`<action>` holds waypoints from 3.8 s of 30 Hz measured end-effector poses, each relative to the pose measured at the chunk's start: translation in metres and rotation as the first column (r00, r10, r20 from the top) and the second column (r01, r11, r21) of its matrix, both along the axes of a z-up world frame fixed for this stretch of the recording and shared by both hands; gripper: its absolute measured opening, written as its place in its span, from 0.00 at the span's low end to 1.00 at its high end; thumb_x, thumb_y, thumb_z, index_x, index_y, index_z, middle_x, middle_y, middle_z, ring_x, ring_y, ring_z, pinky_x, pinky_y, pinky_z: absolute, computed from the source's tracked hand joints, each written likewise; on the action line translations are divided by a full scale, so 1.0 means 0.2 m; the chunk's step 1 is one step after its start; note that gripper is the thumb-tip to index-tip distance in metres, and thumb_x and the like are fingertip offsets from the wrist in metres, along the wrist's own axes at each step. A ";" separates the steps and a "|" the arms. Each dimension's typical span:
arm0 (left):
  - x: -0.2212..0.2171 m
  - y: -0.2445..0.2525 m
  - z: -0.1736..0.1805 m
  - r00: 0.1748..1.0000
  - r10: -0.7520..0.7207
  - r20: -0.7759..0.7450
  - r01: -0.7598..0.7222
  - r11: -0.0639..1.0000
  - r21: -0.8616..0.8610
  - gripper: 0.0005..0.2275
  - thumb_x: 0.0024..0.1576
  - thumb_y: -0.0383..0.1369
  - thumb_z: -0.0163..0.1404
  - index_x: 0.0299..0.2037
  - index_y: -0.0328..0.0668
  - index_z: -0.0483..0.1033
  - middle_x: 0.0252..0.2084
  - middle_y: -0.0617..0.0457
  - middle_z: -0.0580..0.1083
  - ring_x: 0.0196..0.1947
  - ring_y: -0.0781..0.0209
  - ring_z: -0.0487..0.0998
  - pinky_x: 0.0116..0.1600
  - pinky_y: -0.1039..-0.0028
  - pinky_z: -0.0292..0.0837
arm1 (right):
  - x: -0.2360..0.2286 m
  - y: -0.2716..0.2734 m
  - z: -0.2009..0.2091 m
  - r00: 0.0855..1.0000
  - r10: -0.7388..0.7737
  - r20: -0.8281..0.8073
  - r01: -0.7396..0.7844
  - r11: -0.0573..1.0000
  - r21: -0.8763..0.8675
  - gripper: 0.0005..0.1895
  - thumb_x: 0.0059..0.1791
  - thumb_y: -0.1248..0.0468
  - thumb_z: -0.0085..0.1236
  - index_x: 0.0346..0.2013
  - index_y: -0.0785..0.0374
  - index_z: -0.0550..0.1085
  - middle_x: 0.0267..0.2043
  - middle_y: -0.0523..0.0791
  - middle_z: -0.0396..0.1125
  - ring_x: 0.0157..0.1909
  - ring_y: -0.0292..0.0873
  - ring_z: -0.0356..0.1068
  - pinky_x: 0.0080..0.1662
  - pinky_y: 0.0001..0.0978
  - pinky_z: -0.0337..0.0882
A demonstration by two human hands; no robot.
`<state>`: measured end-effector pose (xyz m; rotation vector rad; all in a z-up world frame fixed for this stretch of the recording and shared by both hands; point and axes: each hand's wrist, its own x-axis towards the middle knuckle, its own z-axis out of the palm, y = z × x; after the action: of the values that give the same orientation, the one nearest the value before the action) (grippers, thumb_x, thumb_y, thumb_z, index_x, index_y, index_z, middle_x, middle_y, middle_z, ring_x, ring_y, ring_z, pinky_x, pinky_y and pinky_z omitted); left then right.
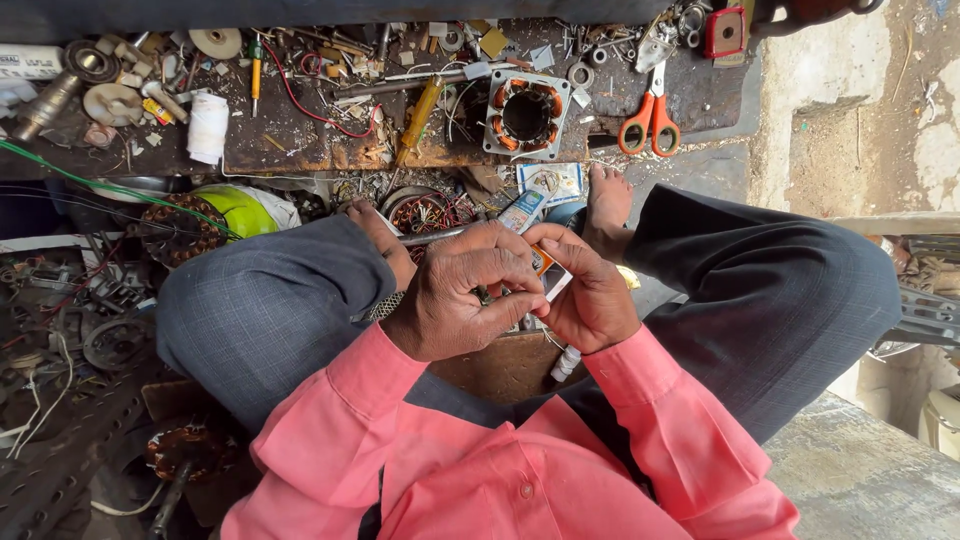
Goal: The person sits at a cluttered workbench repairing an electric motor stator. They handle the copper-wound stator in their lap, cut and position wire ends with scissors, and strike matches to burn the wire ends, working on the component by hand throughout.
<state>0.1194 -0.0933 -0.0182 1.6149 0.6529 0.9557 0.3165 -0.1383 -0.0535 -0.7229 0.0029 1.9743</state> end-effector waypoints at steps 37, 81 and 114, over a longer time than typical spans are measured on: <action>0.00 0.00 -0.07 0.892 0.363 0.271 -0.273 0.909 -0.316 0.04 0.62 0.22 0.57 0.45 0.36 0.79 0.44 0.49 0.81 0.45 0.64 0.82 0.52 0.75 0.78 | 0.01 0.01 -0.08 0.939 -0.238 0.247 0.208 0.968 0.142 0.17 0.52 0.72 0.61 0.55 0.69 0.75 0.55 0.50 0.71 0.50 0.41 0.73 0.51 0.29 0.75; 0.05 0.30 -0.56 0.863 0.492 -0.115 -0.503 0.858 -0.108 0.21 0.58 0.21 0.56 0.61 0.40 0.66 0.40 0.55 0.81 0.37 0.71 0.77 0.48 0.76 0.74 | 0.05 0.04 -0.02 0.872 -0.303 0.385 0.270 0.953 0.139 0.09 0.54 0.66 0.59 0.48 0.63 0.74 0.48 0.45 0.73 0.42 0.38 0.72 0.42 0.29 0.71; 0.02 0.30 -0.49 0.845 0.517 -0.139 -0.516 0.855 0.049 0.21 0.58 0.21 0.55 0.61 0.42 0.66 0.38 0.58 0.80 0.39 0.71 0.79 0.49 0.76 0.71 | 0.01 0.08 -0.05 0.828 -0.308 0.469 0.250 0.951 0.181 0.08 0.56 0.64 0.57 0.48 0.63 0.75 0.49 0.46 0.74 0.51 0.42 0.75 0.50 0.35 0.75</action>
<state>0.1239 -0.0334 -0.1170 1.5546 1.2334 1.2314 0.3189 -0.1221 -0.0635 -1.0714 -0.2937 1.4534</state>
